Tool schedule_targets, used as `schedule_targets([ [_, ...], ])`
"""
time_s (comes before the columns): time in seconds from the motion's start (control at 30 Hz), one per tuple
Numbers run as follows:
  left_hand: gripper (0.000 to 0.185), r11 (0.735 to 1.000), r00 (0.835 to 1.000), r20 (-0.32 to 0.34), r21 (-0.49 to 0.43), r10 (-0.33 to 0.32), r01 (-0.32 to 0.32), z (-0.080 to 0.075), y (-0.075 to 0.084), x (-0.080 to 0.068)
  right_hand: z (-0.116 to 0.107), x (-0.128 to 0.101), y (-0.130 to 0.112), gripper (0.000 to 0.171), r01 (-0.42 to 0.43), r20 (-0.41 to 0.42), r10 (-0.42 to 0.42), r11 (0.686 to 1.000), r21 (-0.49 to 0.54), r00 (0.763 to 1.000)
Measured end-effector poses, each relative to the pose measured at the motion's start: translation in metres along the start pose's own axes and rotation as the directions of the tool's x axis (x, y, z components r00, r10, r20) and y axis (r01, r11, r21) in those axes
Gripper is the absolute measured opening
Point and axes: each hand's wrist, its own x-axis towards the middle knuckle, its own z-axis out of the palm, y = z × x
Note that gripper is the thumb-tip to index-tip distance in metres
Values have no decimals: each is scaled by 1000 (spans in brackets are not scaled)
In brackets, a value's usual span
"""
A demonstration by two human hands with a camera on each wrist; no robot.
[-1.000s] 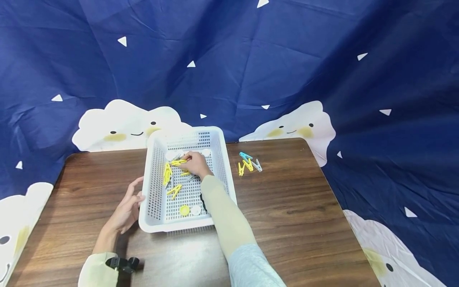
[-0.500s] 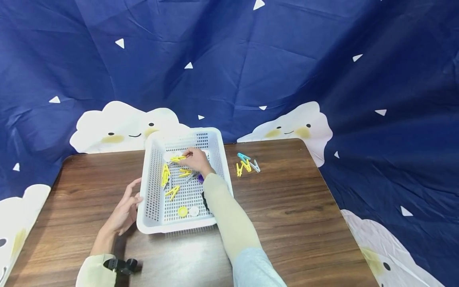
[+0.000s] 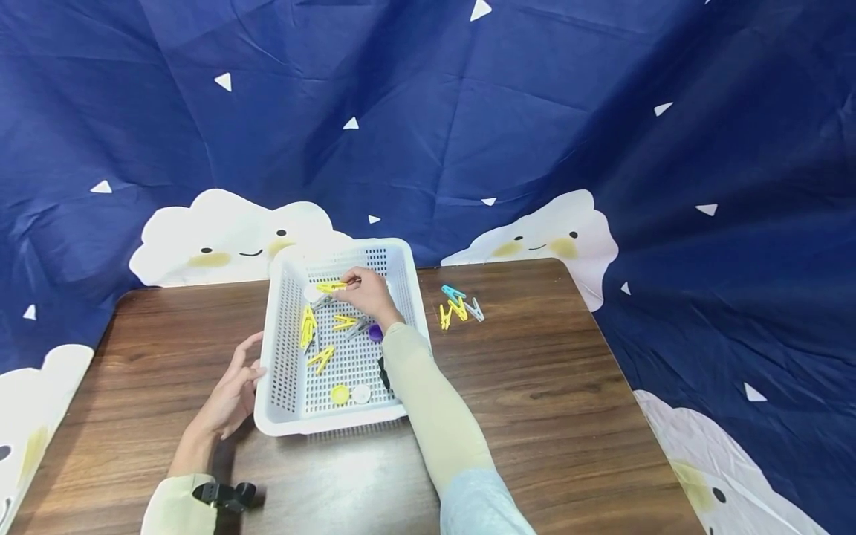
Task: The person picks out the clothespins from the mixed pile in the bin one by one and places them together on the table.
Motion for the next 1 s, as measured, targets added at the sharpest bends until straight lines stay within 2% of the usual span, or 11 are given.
schedule_targets([
  [0.23,63,1000,1000,12,-3,9,-9,0,0,0,-3,-4,-2,27,10,-45,-10,1000,7,999],
  [0.53,64,1000,1000,-3,-5,-16,16,0,0,0,-12,-8,-7,25,42,-95,-39,998,36,995],
  [0.87,63,1000,1000,-9,3,-22,22,-1,0,1,-23,-15,-17,27,81,-135,-66,991,111,989],
  [1.0,63,1000,1000,-5,3,-19,19,-1,-1,0,-28,-16,-21,28,98,-172,-81,991,89,982],
])
